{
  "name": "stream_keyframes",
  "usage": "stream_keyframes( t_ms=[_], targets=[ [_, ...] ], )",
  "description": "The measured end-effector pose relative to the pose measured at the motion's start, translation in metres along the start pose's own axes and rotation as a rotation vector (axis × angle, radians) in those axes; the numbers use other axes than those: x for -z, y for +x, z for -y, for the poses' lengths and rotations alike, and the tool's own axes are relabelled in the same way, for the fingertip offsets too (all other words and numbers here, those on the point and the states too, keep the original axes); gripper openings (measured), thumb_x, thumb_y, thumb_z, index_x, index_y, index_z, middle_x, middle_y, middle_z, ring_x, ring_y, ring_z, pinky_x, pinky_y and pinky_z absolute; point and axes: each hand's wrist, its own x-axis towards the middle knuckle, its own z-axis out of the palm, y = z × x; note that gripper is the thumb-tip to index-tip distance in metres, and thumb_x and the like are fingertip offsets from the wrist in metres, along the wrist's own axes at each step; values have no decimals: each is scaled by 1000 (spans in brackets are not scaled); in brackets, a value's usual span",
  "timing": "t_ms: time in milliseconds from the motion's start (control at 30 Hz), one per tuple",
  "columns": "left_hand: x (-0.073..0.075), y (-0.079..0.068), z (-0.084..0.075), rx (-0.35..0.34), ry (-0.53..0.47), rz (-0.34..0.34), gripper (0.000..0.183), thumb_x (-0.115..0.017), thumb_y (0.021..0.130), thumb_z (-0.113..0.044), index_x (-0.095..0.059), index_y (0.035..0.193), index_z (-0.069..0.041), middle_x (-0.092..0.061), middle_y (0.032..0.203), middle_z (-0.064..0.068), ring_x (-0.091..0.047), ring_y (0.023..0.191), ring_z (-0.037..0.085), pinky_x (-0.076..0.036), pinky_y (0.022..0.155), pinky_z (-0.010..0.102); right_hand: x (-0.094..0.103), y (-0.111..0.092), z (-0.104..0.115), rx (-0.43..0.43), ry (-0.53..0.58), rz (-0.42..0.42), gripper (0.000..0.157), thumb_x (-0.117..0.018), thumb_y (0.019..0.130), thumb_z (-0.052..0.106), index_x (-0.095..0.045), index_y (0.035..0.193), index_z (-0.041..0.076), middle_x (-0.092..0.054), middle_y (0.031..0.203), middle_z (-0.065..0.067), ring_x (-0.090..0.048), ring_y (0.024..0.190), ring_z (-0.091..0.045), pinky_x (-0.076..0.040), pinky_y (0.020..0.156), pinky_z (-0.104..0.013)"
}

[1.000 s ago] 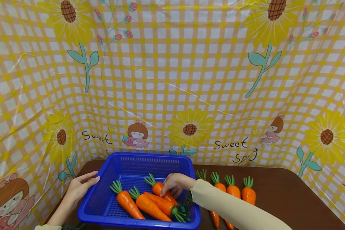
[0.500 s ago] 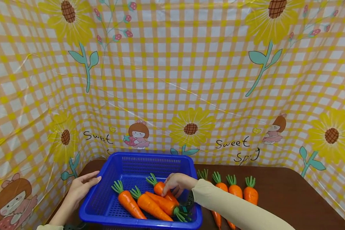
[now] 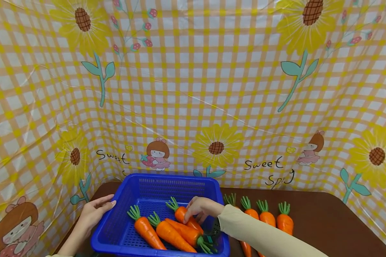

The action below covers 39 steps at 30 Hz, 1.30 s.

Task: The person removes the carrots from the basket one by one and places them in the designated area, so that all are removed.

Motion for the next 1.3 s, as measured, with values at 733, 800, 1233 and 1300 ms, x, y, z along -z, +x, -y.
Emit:
stream_keyframes(
  t_ms=[733, 800, 1233, 1300],
  targets=[
    [-1, -1, 1, 6, 12, -2, 59, -67, 89, -35, -54, 136, -2, -70, 107, 6, -62, 88, 11, -51, 72, 27, 9, -4, 3, 92, 0, 8, 34, -75, 71, 5, -68, 104, 2, -69, 98, -10, -70, 87, -31, -57, 76, -44],
    [0, -1, 1, 3, 12, -1, 59, -67, 89, -35, -53, 136, -1, -69, 109, 8, -62, 87, 11, -51, 72, 27, 10, -5, 3, 103, -4, 0, 36, -75, 70, 5, -69, 106, 2, -70, 99, -10, -69, 87, -32, -57, 76, -45],
    [0, -1, 0, -10, 41, -2, 60, -67, 89, -37, -53, 137, -2, -67, 116, 13, -62, 98, 17, -50, 76, 26, 16, -9, 12, 146, -17, -34, 47, -79, 68, 5, -68, 114, 2, -71, 97, -10, -70, 85, -33, -57, 74, -46],
    [1, -1, 1, -9, 45, 0, 61, -67, 89, -38, -53, 137, -2, -67, 117, 14, -62, 102, 21, -51, 79, 28, 17, -10, 13, 145, -11, -26, 49, -79, 68, 4, -67, 115, 2, -70, 97, -10, -69, 86, -32, -57, 74, -46]
  ],
)
